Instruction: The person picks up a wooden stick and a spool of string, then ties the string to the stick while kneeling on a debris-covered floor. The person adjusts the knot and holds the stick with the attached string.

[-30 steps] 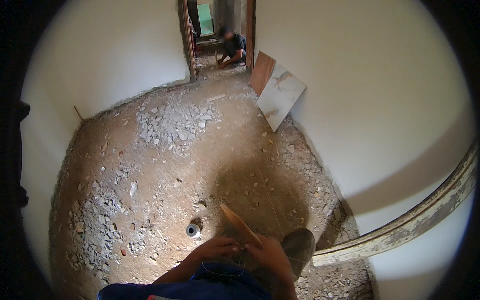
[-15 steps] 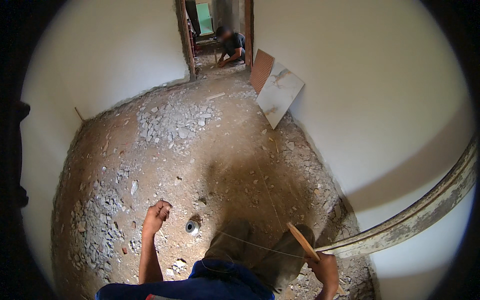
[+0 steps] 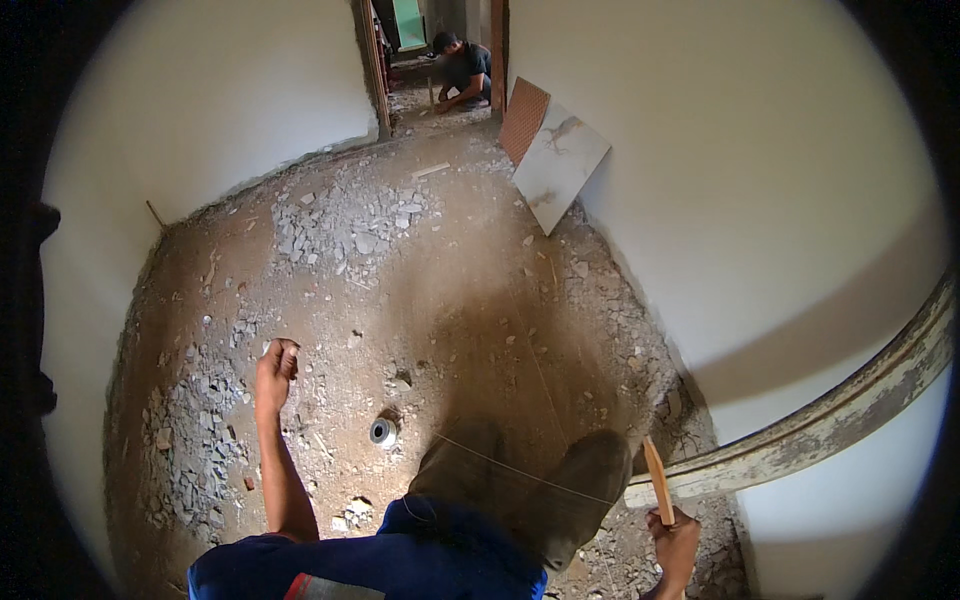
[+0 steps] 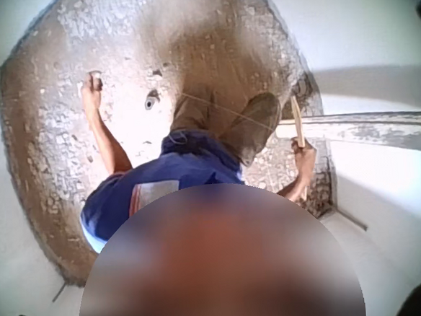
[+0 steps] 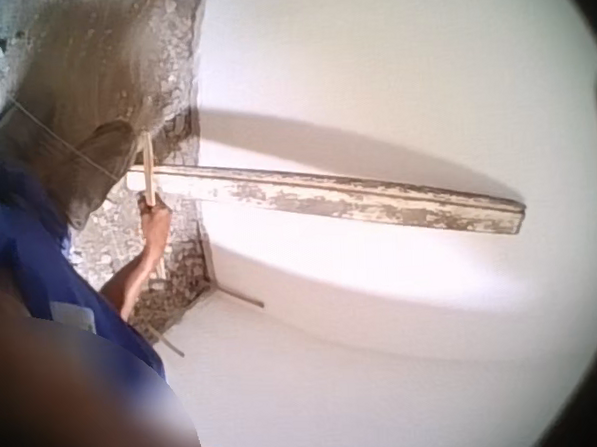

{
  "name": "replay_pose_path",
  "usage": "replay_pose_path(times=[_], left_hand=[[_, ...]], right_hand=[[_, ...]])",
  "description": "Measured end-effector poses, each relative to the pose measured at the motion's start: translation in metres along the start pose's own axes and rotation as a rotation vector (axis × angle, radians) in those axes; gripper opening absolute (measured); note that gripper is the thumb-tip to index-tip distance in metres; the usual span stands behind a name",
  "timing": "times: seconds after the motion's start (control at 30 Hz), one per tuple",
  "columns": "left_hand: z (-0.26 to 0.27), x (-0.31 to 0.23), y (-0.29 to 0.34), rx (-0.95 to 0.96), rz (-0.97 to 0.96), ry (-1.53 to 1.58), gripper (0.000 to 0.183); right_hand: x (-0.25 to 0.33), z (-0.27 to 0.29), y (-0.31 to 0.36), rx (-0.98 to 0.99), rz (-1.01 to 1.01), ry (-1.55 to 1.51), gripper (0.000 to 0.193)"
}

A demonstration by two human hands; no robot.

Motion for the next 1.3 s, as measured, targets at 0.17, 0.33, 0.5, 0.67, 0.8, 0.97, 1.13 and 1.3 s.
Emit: replay_pose_path(times=[0.17, 0.33, 0.5, 0.67, 0.8, 0.97, 1.13, 1.3], left_hand=[[0.014, -0.005, -0.032, -0.050, -0.048, -0.051, 0.028], [0.026, -0.005, -0.049, -0.120, -0.099, -0.073, 0.027], [0.035, -0.005, -0.059, -0.153, -0.088, -0.085, 0.026], [0.040, 0.004, -0.065, -0.183, -0.115, -0.165, 0.027], [0.046, 0.020, -0.094, -0.151, -0.100, -0.218, 0.025], [0.029, -0.045, -0.116, -0.554, -0.419, -0.639, 0.023], [-0.114, -0.158, 0.027, 0.753, -0.520, 0.631, 0.032], [-0.205, -0.172, 0.132, 0.883, 0.357, 0.793, 0.029]], right_hand=[[-0.002, 0.009, 0.002, -0.094, -0.060, -0.221, 0.003], [0.011, 0.027, 0.011, -0.182, -0.039, -0.380, 0.008], [0.039, 0.050, 0.032, -0.170, -0.106, -0.058, 0.021], [0.044, 0.058, 0.043, -0.202, -0.121, -0.118, 0.018], [0.044, 0.050, 0.034, -0.169, -0.092, -0.040, 0.020], [0.096, 0.006, -0.028, -0.261, 0.020, -0.333, 0.019], [0.199, -0.062, -0.072, -0.113, 0.449, -0.251, 0.024], [0.236, -0.098, -0.061, 0.153, 0.438, -0.492, 0.020]])
Point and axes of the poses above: each hand's wrist, its own y-axis away from the middle knuckle, its own z-axis out of the back of the hand, x = y × z, the point moved 2 cm from there along -y, towards the middle knuckle, and after that the axes turned 6 degrees about z, right-handed, at the moved point
